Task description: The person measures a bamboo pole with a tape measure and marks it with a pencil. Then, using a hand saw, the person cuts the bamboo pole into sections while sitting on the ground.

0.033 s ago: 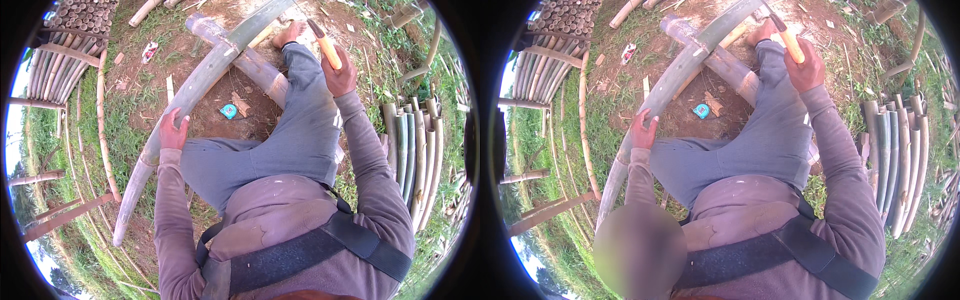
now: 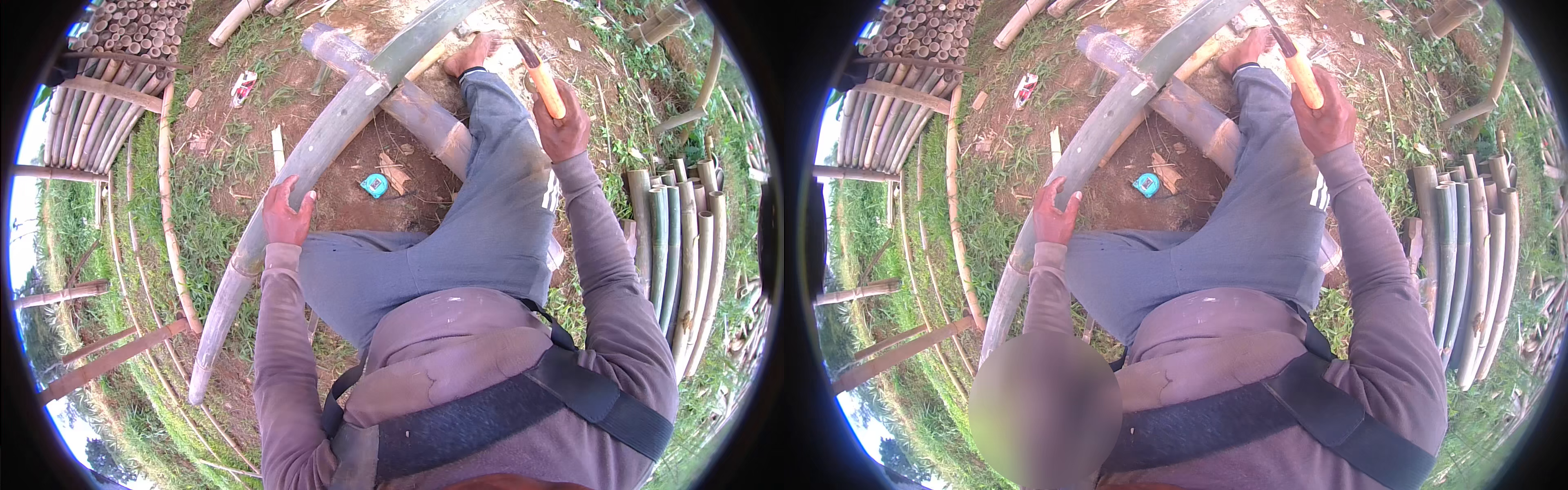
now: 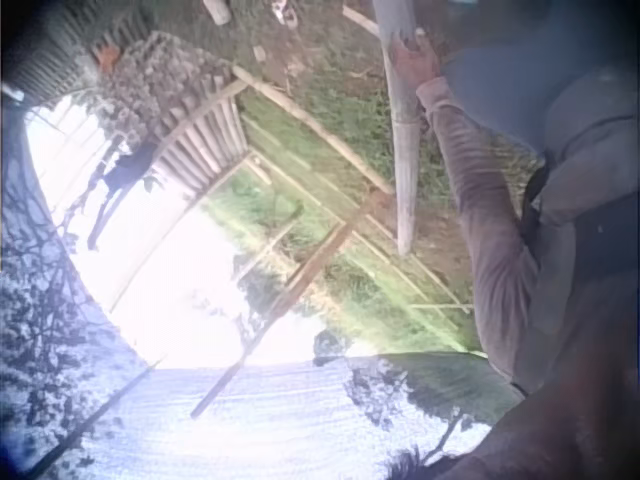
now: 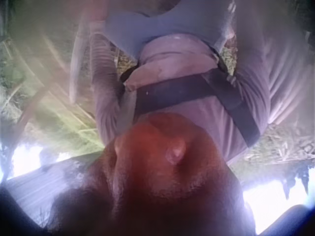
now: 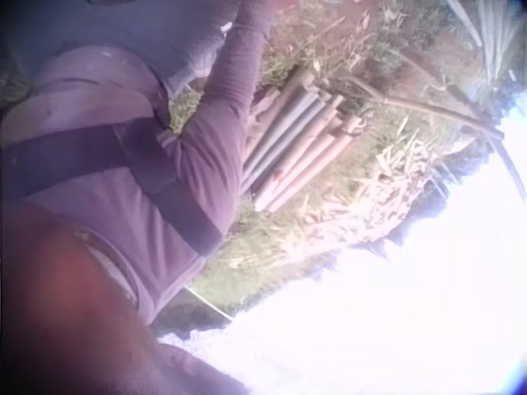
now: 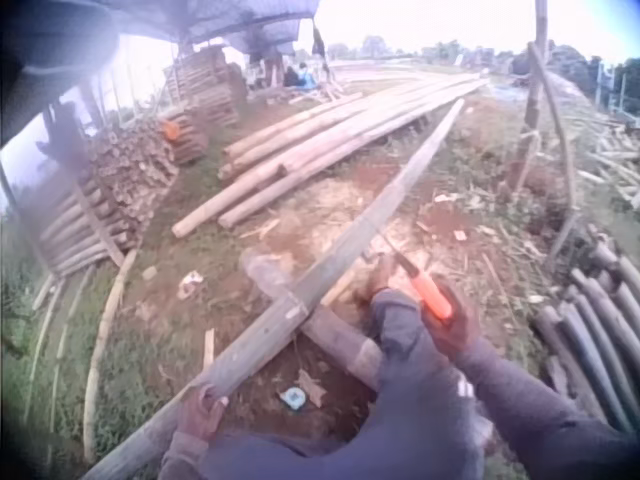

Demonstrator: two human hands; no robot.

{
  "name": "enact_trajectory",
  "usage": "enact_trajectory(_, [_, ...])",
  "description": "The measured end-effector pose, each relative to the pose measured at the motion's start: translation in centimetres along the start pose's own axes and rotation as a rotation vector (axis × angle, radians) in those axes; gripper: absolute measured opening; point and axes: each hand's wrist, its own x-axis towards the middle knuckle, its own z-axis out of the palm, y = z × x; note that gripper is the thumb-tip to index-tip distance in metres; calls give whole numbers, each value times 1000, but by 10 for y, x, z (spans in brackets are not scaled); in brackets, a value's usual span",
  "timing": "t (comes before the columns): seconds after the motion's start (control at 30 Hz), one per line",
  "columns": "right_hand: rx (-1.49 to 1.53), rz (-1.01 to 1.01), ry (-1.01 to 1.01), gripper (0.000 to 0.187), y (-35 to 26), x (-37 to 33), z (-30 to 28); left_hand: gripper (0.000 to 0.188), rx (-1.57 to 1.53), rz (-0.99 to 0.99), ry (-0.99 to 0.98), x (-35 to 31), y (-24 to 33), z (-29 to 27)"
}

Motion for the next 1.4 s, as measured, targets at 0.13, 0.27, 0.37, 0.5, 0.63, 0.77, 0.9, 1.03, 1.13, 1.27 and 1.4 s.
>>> enact_trajectory(0.13, [-118, 145, -25, 42, 61, -24, -6, 89, 279, 202, 19, 61, 48, 47])
enact_trajectory(0.27, [-177, 94, -6, 44, 66, -58, 4, 114, 384, 29, -307, 149, 69, 77])
enact_trajectory(0.37, [-234, 11, -48, 46, 55, -74, 14, 118, 202, -132, -609, 194, 60, 92])
enact_trajectory(0.5, [-283, -8, -60, 45, 54, -79, 17, 111, 51, -166, -687, 203, 52, 92])
enact_trajectory(0.63, [-259, 7, -28, 46, 49, -80, 12, 105, 4, -118, -684, 181, 22, 75])
enact_trajectory(0.77, [-135, 31, -62, 46, 28, -72, 12, 108, -7, -199, -682, 142, -4, 42])
enact_trajectory(0.9, [93, -24, -153, 43, -19, -44, 23, 111, -41, -248, -673, 111, -33, 20])
enact_trajectory(1.03, [502, 296, -278, 39, -80, -55, 54, 110, 89, -318, -647, 103, -23, 19])
enact_trajectory(1.13, [483, 117, -336, 46, -100, -73, 77, 99, 191, -287, -514, 104, -1, 27])
enact_trajectory(1.27, [594, 232, -455, 51, -119, -84, 77, 86, 66, -345, -272, 116, 21, 57])
enact_trajectory(1.4, [599, 293, -486, 53, -127, -96, 72, 81, -13, -568, -321, 145, 40, 74])
